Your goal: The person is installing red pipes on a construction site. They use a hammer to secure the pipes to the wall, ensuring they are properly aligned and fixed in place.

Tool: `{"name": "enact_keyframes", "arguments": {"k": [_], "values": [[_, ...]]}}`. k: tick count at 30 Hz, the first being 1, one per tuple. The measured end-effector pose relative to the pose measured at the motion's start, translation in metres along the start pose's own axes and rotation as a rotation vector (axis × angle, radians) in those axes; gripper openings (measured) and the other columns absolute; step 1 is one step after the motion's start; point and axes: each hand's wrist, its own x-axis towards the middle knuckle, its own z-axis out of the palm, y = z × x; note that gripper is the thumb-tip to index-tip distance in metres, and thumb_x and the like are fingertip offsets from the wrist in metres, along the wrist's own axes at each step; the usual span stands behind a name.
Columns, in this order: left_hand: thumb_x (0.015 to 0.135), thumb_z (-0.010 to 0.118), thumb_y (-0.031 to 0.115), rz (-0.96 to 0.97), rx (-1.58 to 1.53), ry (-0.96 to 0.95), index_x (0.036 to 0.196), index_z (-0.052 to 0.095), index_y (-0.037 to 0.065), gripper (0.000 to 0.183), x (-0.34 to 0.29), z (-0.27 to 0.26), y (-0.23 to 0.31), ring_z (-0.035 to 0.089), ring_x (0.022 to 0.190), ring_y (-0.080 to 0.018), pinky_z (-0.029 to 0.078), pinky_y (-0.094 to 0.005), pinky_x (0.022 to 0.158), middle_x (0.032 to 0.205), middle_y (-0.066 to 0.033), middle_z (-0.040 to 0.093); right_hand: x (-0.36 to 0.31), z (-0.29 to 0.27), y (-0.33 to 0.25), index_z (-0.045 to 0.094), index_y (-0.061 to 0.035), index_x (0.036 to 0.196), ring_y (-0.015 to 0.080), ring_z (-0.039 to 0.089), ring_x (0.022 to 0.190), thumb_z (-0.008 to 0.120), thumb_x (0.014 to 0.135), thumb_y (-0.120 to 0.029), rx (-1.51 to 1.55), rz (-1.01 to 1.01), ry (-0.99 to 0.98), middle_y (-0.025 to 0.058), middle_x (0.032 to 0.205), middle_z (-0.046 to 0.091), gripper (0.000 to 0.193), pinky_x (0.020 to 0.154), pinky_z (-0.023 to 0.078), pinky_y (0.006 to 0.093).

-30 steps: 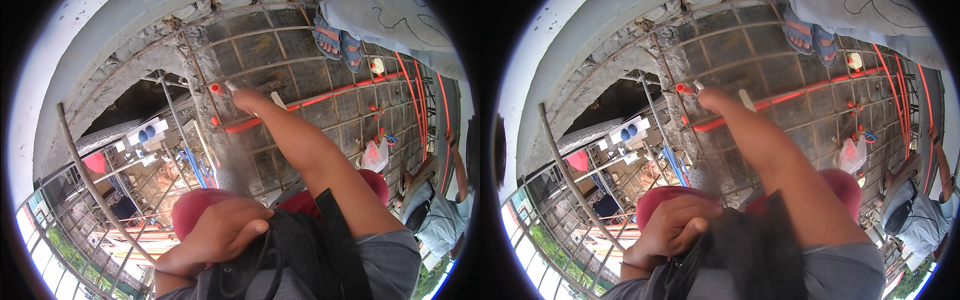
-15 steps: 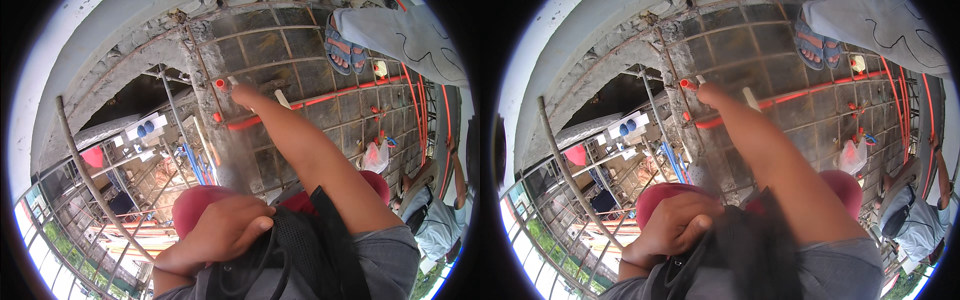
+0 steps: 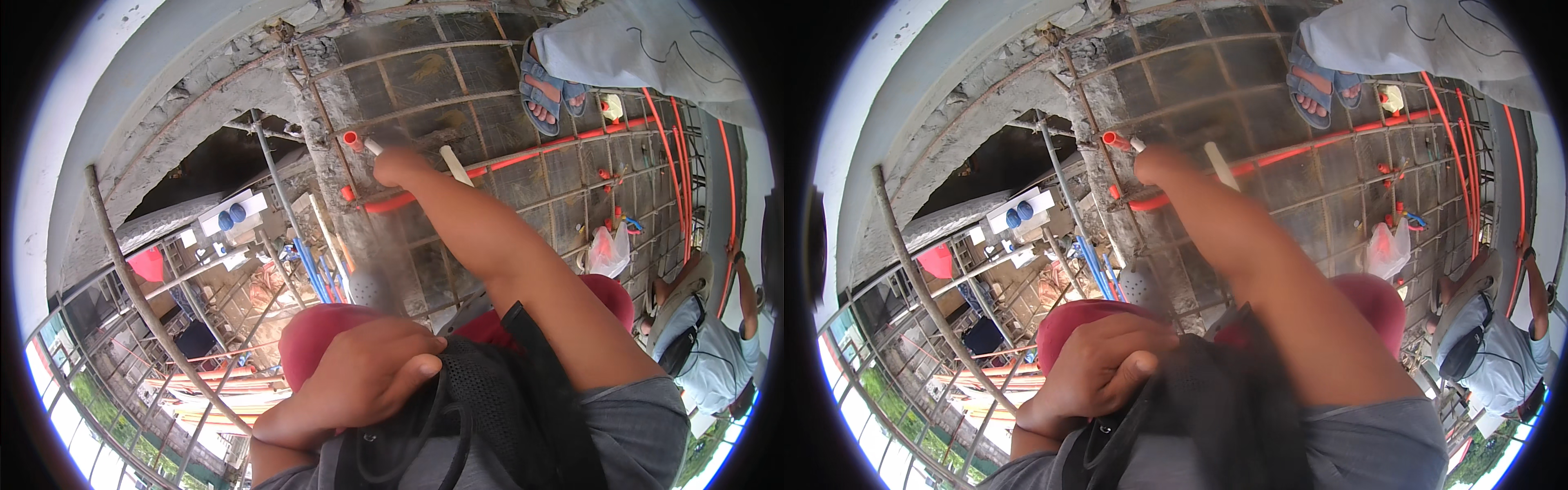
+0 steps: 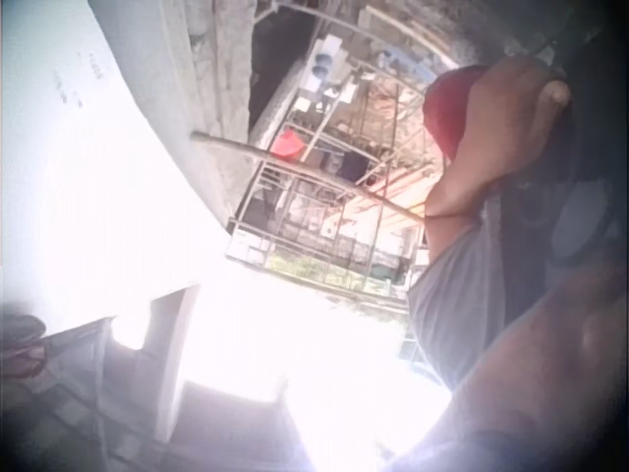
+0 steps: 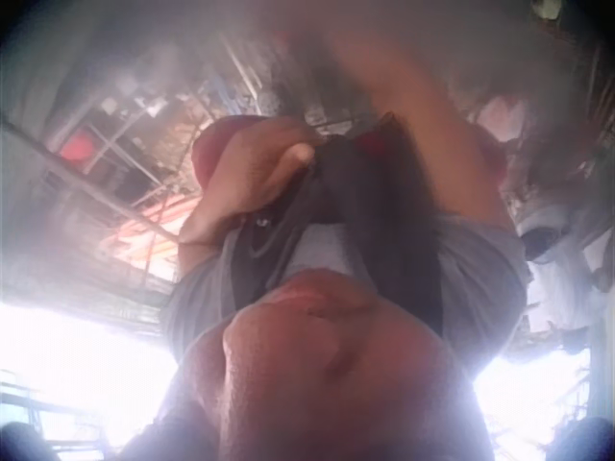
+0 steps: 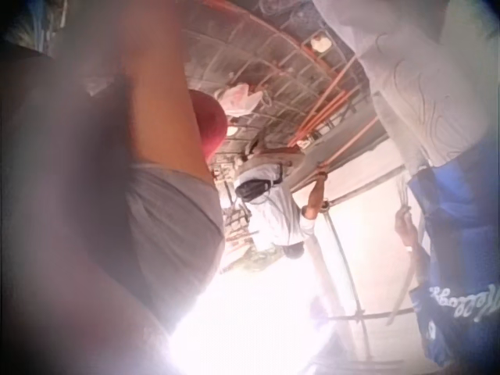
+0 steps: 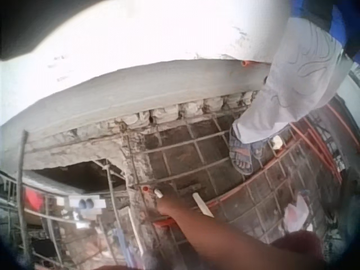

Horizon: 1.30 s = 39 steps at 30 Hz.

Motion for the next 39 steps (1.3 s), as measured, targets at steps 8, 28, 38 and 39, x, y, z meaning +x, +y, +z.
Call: {"name": "enact_keyframes", "arguments": {"k": [8, 28, 38, 39], "values": [[0.113, 0.057, 0.042, 0.025, 0.004, -0.020, 0.116, 0.076, -0.001, 0.047, 0.000, 0.005, 0.003, 0.073, 0.113, -0.0391, 0.058, -0.0452, 0.098, 0.115, -0.0174, 0.076, -0.027, -0.013, 0.013, 0.072, -0.0017, 0.124, 0.0272, 0.066, 0.062, 0.052, 0.112, -0.041, 0.485, 0.172, -0.070, 0.0118, 0.079, 0.071, 0.046, 0.057, 0.049, 0.0465], [0.115, 0.048, 0.043, 0.106, 0.019, 0.172, 0.100, 0.071, 0.005, 0.048, -0.013, 0.019, -0.006, 0.070, 0.087, -0.0393, 0.056, -0.0515, 0.078, 0.090, -0.0158, 0.068, 0.023, 0.008, 0.007, 0.060, -0.0029, 0.099, 0.0221, 0.053, 0.048, 0.046, 0.113, -0.040, 0.409, 0.217, -0.246, 0.0074, 0.068, 0.057, 0.042, 0.046, 0.041, 0.0396], [0.115, 0.048, 0.044, 0.138, 0.016, 0.219, 0.097, 0.072, 0.004, 0.050, -0.018, 0.020, -0.009, 0.071, 0.087, -0.0409, 0.057, -0.0536, 0.079, 0.089, -0.0167, 0.069, -0.002, -0.015, 0.007, 0.053, -0.0074, 0.113, 0.0068, 0.041, 0.052, 0.053, 0.114, -0.044, 0.772, 0.299, -0.425, -0.0030, 0.069, 0.046, 0.036, 0.043, 0.032, 0.0259], [0.115, 0.048, 0.044, 0.138, 0.018, 0.215, 0.097, 0.072, 0.004, 0.050, -0.017, 0.020, -0.009, 0.071, 0.087, -0.0410, 0.057, -0.0536, 0.079, 0.089, -0.0168, 0.069, -0.002, -0.016, 0.008, 0.053, -0.0082, 0.113, 0.0085, 0.043, 0.053, 0.052, 0.114, -0.044, 0.754, 0.305, -0.390, -0.0019, 0.072, 0.047, 0.036, 0.044, 0.034, 0.0283]]}}
